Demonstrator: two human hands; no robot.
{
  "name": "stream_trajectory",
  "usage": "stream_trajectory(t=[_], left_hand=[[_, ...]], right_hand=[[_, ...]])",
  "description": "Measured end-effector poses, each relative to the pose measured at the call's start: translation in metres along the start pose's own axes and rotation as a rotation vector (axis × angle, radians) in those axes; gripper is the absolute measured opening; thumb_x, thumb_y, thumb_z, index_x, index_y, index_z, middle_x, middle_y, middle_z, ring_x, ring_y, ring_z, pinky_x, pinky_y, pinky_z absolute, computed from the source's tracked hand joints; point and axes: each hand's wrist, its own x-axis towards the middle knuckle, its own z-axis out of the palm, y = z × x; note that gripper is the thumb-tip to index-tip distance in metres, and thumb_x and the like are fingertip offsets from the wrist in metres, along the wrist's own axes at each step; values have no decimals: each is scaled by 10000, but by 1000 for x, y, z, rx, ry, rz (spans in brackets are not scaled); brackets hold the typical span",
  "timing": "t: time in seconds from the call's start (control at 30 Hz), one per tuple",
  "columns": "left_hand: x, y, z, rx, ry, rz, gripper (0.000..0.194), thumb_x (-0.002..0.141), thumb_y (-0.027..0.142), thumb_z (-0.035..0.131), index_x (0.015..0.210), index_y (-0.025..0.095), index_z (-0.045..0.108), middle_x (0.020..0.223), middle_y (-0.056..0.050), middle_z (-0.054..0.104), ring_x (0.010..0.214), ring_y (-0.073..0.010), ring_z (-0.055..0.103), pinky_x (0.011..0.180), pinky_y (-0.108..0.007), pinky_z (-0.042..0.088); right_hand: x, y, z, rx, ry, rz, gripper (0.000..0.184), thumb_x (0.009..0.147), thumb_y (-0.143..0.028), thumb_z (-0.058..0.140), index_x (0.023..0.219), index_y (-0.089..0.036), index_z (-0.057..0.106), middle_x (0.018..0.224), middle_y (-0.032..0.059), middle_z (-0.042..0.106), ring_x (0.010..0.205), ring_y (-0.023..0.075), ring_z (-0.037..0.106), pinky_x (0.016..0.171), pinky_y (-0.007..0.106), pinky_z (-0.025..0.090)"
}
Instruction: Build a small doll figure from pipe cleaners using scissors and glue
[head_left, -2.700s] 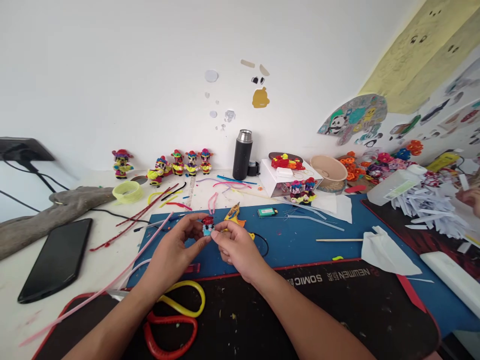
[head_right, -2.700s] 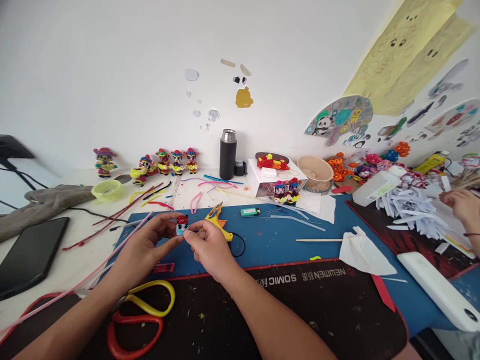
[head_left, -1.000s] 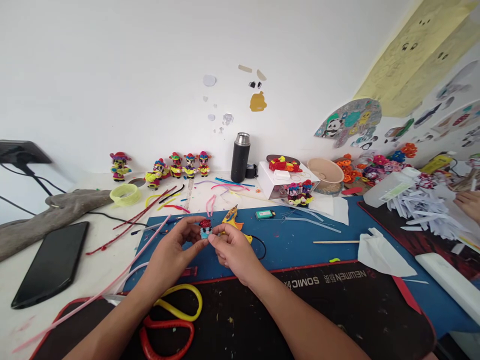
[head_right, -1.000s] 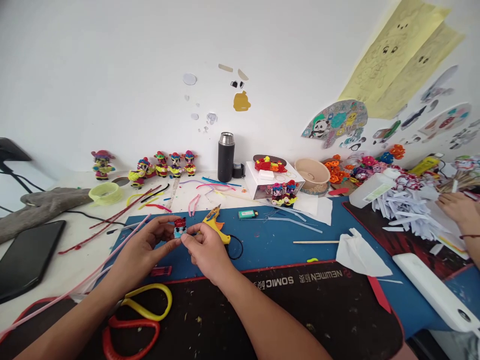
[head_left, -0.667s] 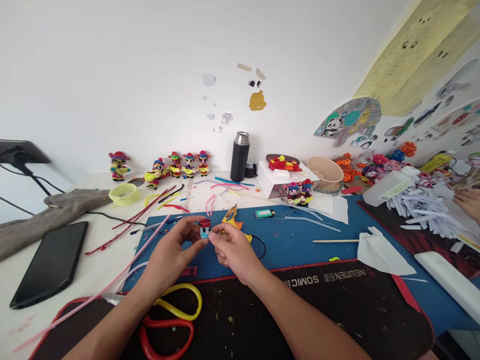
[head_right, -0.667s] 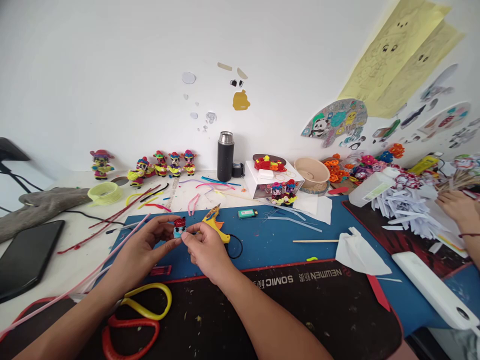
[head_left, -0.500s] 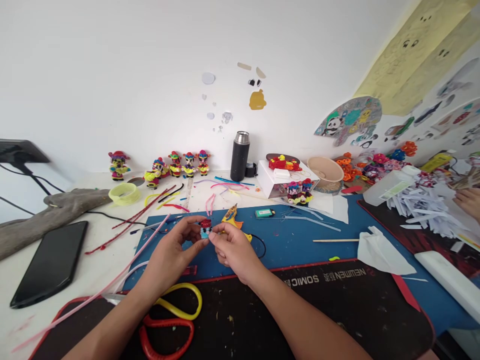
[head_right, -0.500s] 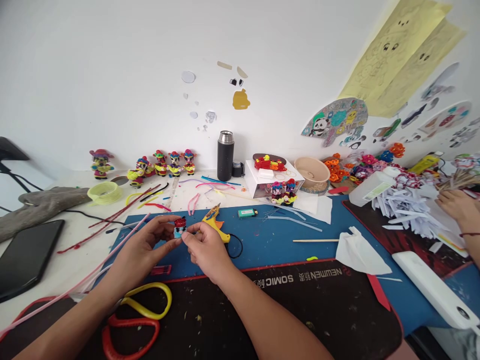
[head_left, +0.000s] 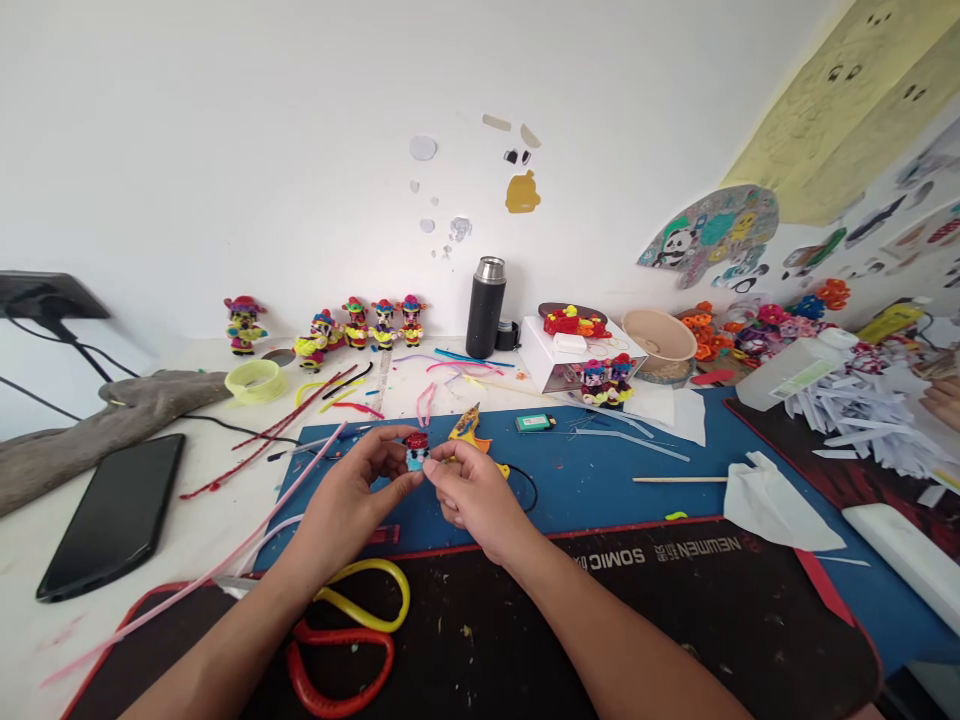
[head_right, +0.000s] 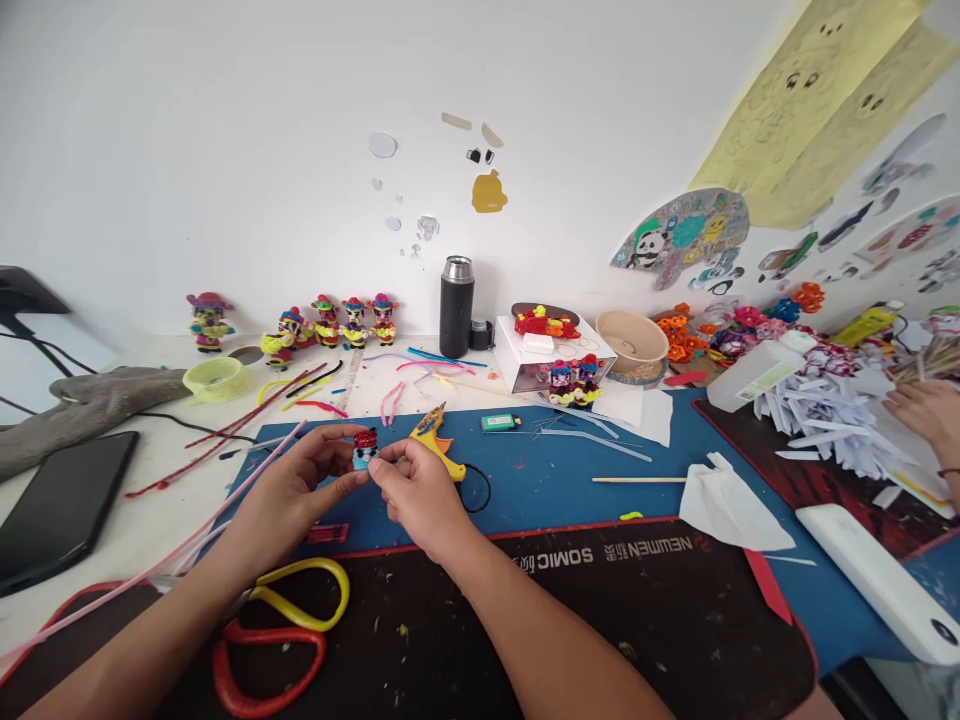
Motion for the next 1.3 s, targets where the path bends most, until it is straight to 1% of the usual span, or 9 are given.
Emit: stream_trajectory(t=[0.13,0.3,0.67,1.03,1.3], left_hand=[[-1,-3,-1,17,2,10,453,905,434,704,1295,239,581,949,-9,684,909,-231,664,845,-378,515],[-3,-4,0,144,29,58,428,925,409,681,1317,268,587,909,15,657,860,-208,647,802,-345,509],[-4,5,2,272,76,136,362,898,346,655,1253,279,636,887,23,679,823,-195,673,764,-307,537],[-2,6,3,293,76,131,360,889,352,636,1239,268,646,862,12,680,795,-201,672,743,-316,546],[-2,7,3,275,83,117,361,887,350,643,1238,265,645,878,6,688,810,-207,673,772,-330,558]], right_hand=[[-1,-2,0,-7,-12,9,413,775,-485,832,907,-212,552,525,-136,383,432,52,224,395,217,167],[0,-2,0,-8,-7,17,422,777,-506,829,891,-217,543,527,-133,386,432,52,233,401,219,167],[1,1,0,-14,-2,18,416,768,-490,834,894,-216,547,519,-139,377,422,52,228,399,228,164],[1,1,-1,-15,9,18,439,757,-500,845,907,-214,548,534,-136,387,437,54,229,409,224,166],[0,0,0,-23,7,27,435,763,-501,846,903,-215,549,534,-131,391,430,53,238,413,225,168]])
